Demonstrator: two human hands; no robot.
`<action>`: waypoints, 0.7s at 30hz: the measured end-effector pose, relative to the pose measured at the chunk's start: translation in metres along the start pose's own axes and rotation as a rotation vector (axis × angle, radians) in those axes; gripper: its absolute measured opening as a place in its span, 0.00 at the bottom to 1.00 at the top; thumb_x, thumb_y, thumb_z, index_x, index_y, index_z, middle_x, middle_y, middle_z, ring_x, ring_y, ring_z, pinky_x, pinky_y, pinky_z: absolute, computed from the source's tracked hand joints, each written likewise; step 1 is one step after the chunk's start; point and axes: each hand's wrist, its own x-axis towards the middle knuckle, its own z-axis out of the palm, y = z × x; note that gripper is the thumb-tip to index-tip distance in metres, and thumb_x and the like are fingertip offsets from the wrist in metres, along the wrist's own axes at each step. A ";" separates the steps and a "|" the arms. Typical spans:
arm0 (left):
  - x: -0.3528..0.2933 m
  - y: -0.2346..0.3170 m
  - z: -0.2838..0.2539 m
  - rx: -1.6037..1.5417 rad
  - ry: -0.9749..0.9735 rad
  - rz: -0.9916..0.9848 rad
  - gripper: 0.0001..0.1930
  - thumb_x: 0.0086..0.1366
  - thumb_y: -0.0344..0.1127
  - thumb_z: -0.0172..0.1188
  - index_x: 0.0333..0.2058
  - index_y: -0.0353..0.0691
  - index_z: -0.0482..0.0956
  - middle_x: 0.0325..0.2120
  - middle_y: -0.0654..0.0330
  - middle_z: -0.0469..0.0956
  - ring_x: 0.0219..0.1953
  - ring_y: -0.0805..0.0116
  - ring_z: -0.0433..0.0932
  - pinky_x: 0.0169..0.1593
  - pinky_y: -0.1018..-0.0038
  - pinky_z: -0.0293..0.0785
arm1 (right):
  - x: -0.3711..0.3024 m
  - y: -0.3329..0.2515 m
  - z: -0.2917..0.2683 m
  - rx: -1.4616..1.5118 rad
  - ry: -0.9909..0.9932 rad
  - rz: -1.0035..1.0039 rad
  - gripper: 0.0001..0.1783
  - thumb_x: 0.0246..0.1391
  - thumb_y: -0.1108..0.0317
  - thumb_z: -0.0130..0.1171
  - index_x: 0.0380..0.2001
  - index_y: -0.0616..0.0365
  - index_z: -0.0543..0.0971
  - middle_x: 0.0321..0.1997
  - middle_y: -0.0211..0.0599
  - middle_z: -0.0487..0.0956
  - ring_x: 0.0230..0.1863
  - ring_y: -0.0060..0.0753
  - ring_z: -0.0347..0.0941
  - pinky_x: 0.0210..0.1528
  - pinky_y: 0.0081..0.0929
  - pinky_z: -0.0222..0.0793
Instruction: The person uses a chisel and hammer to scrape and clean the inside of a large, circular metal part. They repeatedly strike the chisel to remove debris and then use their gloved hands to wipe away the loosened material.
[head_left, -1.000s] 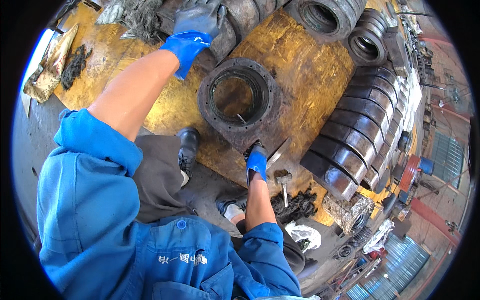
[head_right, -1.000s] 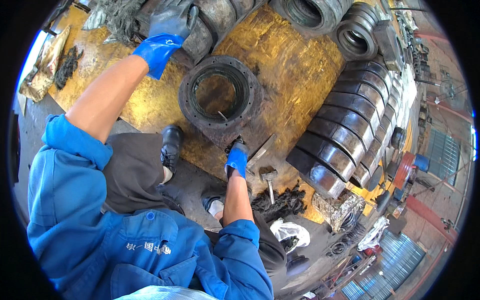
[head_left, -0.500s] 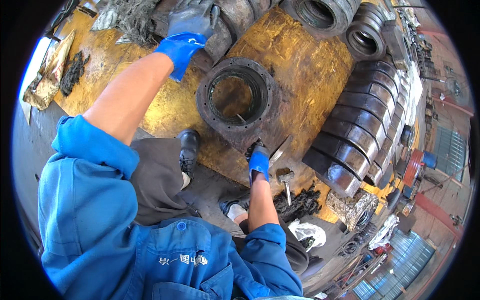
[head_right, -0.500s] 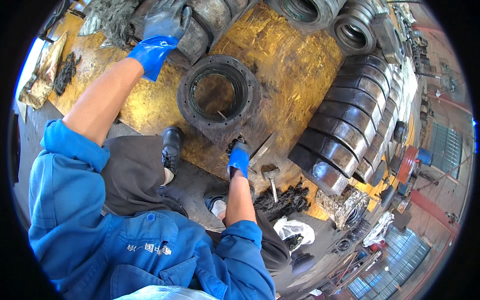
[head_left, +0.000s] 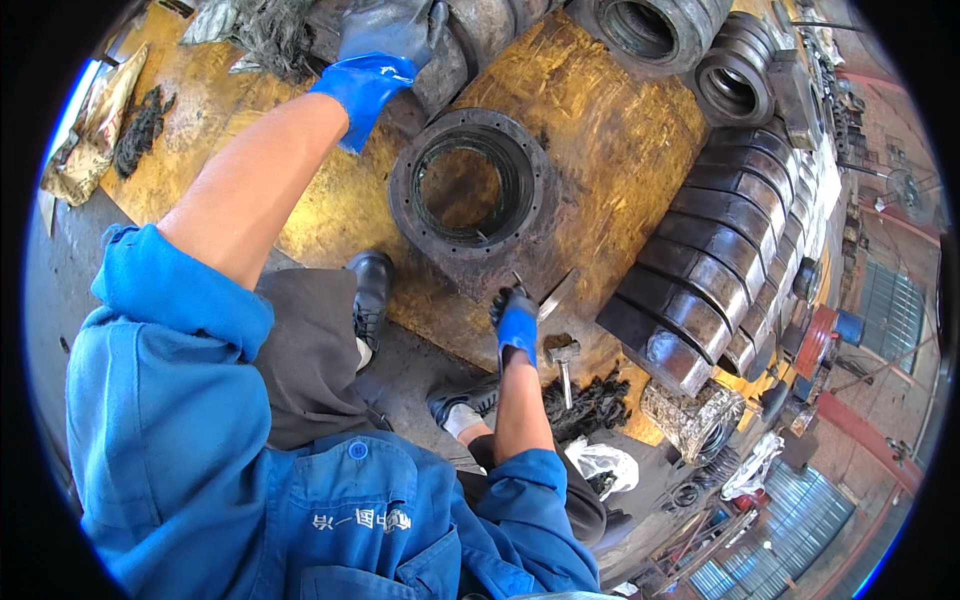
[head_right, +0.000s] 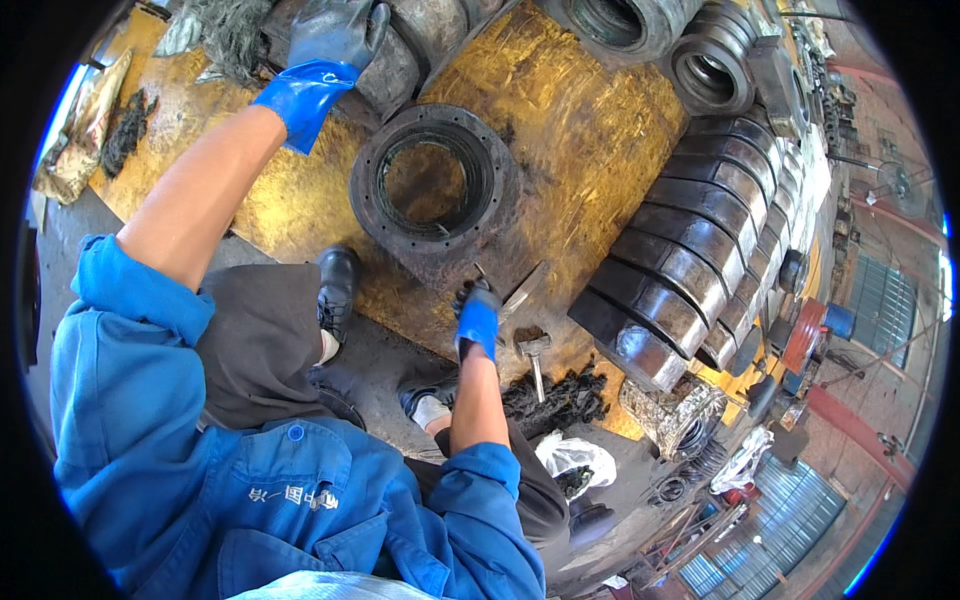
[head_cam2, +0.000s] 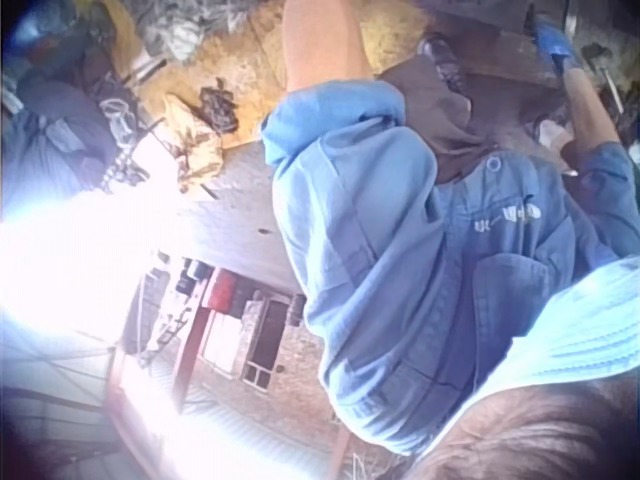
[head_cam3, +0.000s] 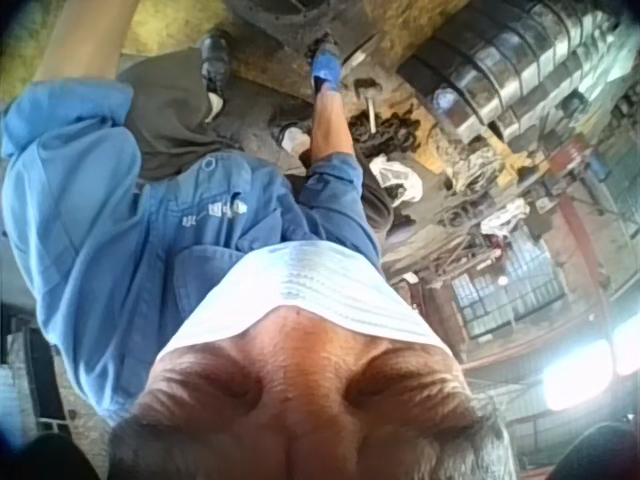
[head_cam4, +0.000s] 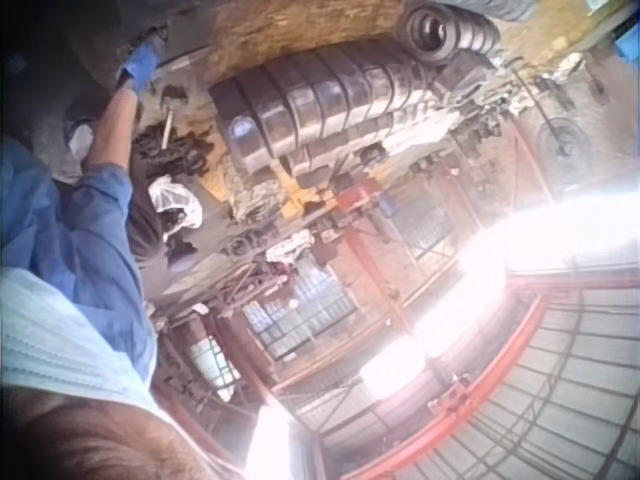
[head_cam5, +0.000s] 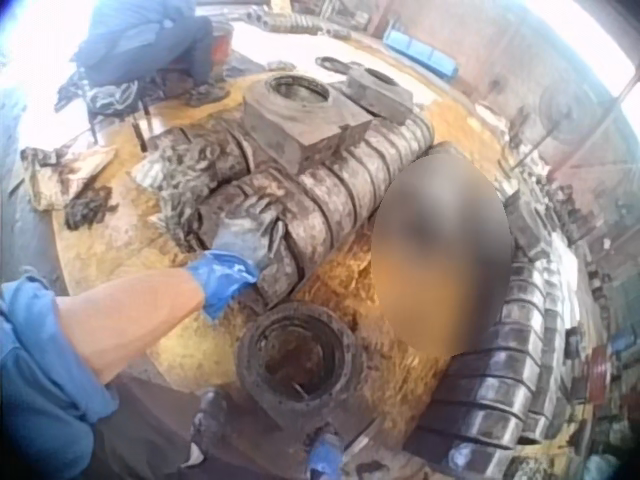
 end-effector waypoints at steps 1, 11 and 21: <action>-0.001 -0.002 -0.001 -0.007 0.007 -0.034 0.14 0.65 0.39 0.56 0.43 0.38 0.82 0.46 0.48 0.81 0.51 0.49 0.78 0.57 0.57 0.73 | 0.006 0.006 -0.018 0.076 -0.016 0.059 0.17 0.66 0.51 0.53 0.32 0.52 0.78 0.18 0.29 0.74 0.14 0.27 0.67 0.16 0.28 0.62; -0.005 -0.008 -0.008 0.012 -0.019 0.003 0.14 0.65 0.39 0.55 0.43 0.37 0.82 0.47 0.47 0.81 0.52 0.49 0.78 0.57 0.57 0.72 | 0.040 -0.005 -0.105 0.145 0.127 0.112 0.21 0.69 0.48 0.48 0.30 0.51 0.77 0.16 0.29 0.72 0.13 0.28 0.63 0.16 0.28 0.57; -0.001 -0.003 -0.007 0.006 -0.019 0.021 0.15 0.65 0.39 0.55 0.44 0.36 0.82 0.48 0.47 0.80 0.53 0.48 0.77 0.58 0.57 0.71 | 0.044 -0.041 -0.084 0.098 0.083 -0.028 0.20 0.69 0.52 0.48 0.25 0.48 0.76 0.15 0.27 0.71 0.13 0.27 0.63 0.14 0.27 0.55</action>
